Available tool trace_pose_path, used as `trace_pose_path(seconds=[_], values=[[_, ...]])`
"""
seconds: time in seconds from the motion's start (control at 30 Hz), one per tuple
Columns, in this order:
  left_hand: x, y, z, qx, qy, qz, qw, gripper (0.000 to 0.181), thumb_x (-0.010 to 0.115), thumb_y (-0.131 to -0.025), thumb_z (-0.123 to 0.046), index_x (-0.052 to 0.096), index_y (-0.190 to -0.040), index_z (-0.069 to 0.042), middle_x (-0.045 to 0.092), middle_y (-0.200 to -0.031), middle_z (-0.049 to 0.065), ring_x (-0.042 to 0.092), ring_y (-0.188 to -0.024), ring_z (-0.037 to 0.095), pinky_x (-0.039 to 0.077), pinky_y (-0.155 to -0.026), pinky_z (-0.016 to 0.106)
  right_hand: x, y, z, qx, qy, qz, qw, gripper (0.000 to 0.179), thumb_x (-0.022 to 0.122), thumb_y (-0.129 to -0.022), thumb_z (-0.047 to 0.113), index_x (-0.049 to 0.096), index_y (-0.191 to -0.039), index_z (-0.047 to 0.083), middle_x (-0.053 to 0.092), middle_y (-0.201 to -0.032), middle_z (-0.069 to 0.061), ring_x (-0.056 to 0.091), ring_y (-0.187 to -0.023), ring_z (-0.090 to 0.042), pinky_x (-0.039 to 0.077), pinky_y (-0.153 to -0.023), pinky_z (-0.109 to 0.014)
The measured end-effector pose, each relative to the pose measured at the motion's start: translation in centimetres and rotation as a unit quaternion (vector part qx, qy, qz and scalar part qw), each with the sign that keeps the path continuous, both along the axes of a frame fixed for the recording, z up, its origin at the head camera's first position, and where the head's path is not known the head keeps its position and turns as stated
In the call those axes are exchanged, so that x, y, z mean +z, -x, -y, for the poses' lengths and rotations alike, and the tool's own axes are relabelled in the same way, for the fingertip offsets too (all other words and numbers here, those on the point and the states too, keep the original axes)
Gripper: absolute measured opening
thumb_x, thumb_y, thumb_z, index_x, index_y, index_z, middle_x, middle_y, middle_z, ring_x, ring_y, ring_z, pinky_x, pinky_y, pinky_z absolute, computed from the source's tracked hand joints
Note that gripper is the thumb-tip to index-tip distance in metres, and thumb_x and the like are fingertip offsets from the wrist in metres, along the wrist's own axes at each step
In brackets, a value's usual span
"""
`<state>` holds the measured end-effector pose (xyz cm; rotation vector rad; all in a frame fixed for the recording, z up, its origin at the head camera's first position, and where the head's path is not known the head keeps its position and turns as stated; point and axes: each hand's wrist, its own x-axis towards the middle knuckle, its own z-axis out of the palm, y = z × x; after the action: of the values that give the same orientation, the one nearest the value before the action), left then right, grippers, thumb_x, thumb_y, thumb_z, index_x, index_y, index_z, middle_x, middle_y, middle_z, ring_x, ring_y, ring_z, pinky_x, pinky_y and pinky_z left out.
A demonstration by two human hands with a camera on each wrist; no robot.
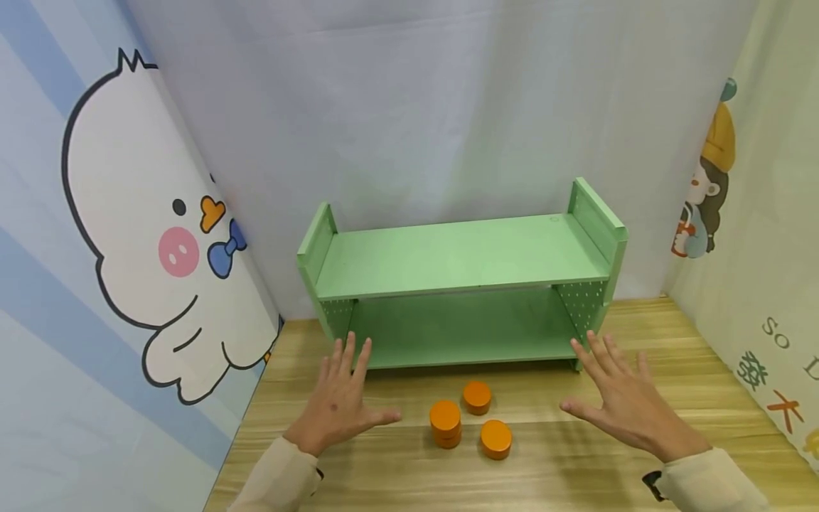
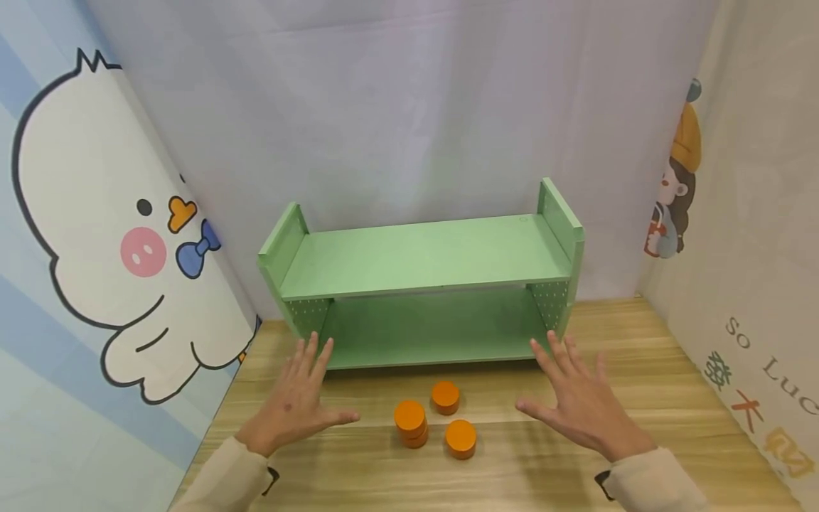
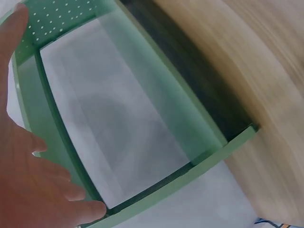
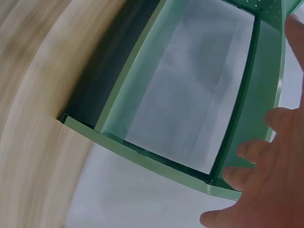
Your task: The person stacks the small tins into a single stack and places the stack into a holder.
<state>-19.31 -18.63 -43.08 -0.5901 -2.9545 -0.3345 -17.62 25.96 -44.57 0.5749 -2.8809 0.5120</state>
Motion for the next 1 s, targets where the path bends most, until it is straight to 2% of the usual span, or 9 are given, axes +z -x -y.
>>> trace_pose_path(seconds=[0.2, 0.47, 0.67, 0.87, 1.0], values=[[-1.1, 0.0, -0.4, -0.012, -0.027, -0.005, 0.9995, 0.125, 0.073, -0.074, -0.071, 0.015, -0.159, 0.000, 0.005, -0.161, 0.031, 0.007, -0.147, 0.050, 0.018, -0.116, 0.067, -0.7, 0.1, 0.3, 0.013, 0.027, 0.015, 0.9994, 0.096, 0.065, -0.092, 0.053, 0.013, -0.162, 0.012, 0.008, -0.163, -0.026, 0.006, -0.148, -0.049, -0.005, -0.110, -0.078], [-2.6, 0.0, -1.0, -0.022, -0.042, 0.001, 0.9989, 0.126, 0.072, -0.074, -0.074, 0.014, -0.159, 0.000, 0.007, -0.162, 0.027, 0.012, -0.147, 0.048, 0.022, -0.117, 0.062, -1.8, 0.1, 0.8, 0.016, 0.036, 0.027, 0.9989, 0.096, 0.067, -0.091, 0.053, 0.015, -0.161, 0.011, 0.009, -0.163, -0.025, 0.011, -0.146, -0.051, -0.005, -0.113, -0.073], [-3.7, 0.2, -1.5, -0.037, -0.075, -0.005, 0.9965, 0.123, 0.079, -0.074, -0.065, 0.020, -0.157, 0.004, 0.014, -0.160, 0.029, 0.019, -0.146, 0.049, 0.026, -0.116, 0.061, -2.4, 0.3, 1.0, 0.025, 0.048, 0.011, 0.9985, 0.095, 0.068, -0.091, 0.051, 0.020, -0.160, 0.007, 0.011, -0.164, -0.022, 0.012, -0.148, -0.047, 0.000, -0.112, -0.076], [-4.4, 0.3, -2.0, -0.036, -0.105, 0.014, 0.9937, 0.124, 0.082, -0.073, -0.062, 0.017, -0.158, 0.002, 0.016, -0.161, 0.026, 0.021, -0.146, 0.045, 0.025, -0.117, 0.059, -3.1, 0.4, 1.3, 0.033, 0.071, 0.026, 0.9966, 0.097, 0.071, -0.090, 0.049, 0.018, -0.160, 0.007, 0.011, -0.164, -0.020, 0.011, -0.148, -0.045, -0.002, -0.111, -0.076], [-4.9, 0.4, -2.3, -0.036, -0.125, 0.013, 0.9914, 0.124, 0.084, -0.071, -0.059, 0.019, -0.158, 0.001, 0.018, -0.161, 0.025, 0.024, -0.146, 0.043, 0.029, -0.116, 0.060, -3.6, 0.5, 1.5, 0.045, 0.097, 0.026, 0.9939, 0.097, 0.073, -0.089, 0.046, 0.019, -0.159, 0.004, 0.011, -0.164, -0.021, 0.011, -0.148, -0.045, 0.000, -0.111, -0.077]])
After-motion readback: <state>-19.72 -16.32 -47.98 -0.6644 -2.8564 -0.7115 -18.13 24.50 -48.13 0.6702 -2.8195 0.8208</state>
